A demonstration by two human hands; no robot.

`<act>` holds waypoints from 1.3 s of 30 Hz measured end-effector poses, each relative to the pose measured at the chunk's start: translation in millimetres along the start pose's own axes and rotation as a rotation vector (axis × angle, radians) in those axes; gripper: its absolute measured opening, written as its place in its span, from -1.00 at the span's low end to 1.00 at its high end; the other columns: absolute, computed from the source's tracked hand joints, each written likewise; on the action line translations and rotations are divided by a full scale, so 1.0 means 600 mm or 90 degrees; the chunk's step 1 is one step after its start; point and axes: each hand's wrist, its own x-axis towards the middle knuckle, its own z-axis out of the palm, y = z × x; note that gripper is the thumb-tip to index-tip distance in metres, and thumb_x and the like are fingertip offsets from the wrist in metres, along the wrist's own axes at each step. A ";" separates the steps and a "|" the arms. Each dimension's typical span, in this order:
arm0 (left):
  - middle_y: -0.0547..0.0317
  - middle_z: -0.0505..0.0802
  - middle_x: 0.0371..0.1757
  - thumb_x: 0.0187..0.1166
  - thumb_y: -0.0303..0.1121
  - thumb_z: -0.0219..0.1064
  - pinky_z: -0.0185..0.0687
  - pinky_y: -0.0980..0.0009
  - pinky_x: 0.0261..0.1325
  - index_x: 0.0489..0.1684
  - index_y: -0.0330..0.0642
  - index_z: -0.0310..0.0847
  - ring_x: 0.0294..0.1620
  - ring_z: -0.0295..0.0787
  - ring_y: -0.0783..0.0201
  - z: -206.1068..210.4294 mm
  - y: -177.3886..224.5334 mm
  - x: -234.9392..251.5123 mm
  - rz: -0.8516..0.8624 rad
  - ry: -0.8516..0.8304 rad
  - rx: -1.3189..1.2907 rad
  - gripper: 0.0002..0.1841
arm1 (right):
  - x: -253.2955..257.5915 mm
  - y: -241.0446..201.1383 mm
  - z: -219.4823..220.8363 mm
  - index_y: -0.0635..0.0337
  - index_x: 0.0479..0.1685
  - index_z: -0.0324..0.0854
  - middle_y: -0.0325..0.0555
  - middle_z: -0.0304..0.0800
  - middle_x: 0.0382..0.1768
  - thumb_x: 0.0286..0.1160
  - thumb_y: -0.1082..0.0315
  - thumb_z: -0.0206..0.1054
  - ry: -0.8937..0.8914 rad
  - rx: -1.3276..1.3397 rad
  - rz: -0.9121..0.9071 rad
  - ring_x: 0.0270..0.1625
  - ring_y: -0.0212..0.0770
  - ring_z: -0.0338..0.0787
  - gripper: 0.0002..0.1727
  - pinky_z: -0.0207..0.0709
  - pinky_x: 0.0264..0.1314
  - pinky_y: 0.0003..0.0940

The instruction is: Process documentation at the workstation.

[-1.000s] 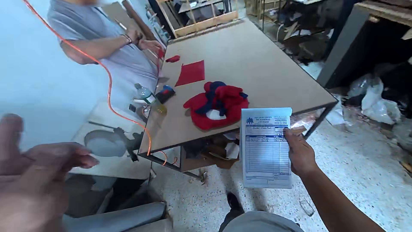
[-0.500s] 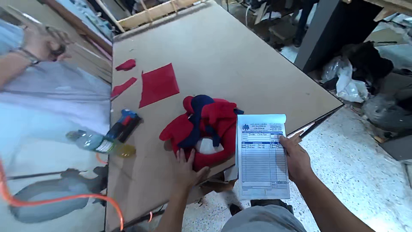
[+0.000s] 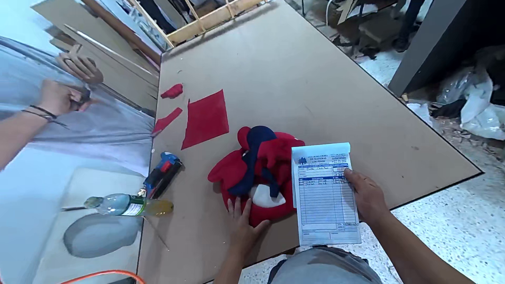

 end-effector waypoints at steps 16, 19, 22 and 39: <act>0.13 0.64 0.60 0.75 -0.01 0.24 0.58 0.02 0.55 0.57 -0.09 0.56 0.51 0.65 0.17 -0.059 0.055 0.144 -0.167 -0.160 -0.493 -0.48 | 0.008 0.084 0.100 0.18 0.06 0.73 0.00 0.91 -0.17 0.89 -0.01 -0.05 -0.054 -0.020 0.035 -0.16 -0.17 0.93 -0.48 0.87 -0.08 -0.17; -0.01 0.89 0.15 0.90 -0.10 -0.05 0.81 0.20 0.19 0.47 -0.20 0.59 0.04 0.89 0.17 -0.110 0.029 0.087 -0.239 -0.233 -0.759 -0.53 | 0.003 0.115 0.154 0.15 0.07 0.74 -0.01 0.92 -0.17 0.89 -0.04 -0.04 -0.066 -0.035 0.049 -0.16 -0.17 0.94 -0.47 0.87 -0.08 -0.17; -0.04 0.87 0.12 0.80 -0.10 0.16 0.79 0.24 0.14 0.51 -0.18 0.56 0.00 0.86 0.18 -0.132 -0.014 0.042 -0.241 -0.268 -0.859 -0.54 | 0.010 0.148 0.210 0.17 0.09 0.73 -0.01 0.91 -0.17 0.90 -0.04 -0.07 -0.114 -0.057 0.060 -0.14 -0.17 0.93 -0.46 0.86 -0.04 -0.17; 0.04 0.89 0.17 0.72 -0.13 0.29 0.72 0.00 0.36 0.47 -0.07 0.65 0.15 0.87 0.14 -0.149 -0.245 0.007 -0.438 -0.174 -0.332 -0.58 | 0.022 0.199 0.210 0.16 0.24 0.71 -0.17 0.96 -0.09 0.83 -0.02 0.05 -0.011 -0.451 -0.084 -0.18 -0.26 0.93 -0.51 0.81 -0.17 -0.28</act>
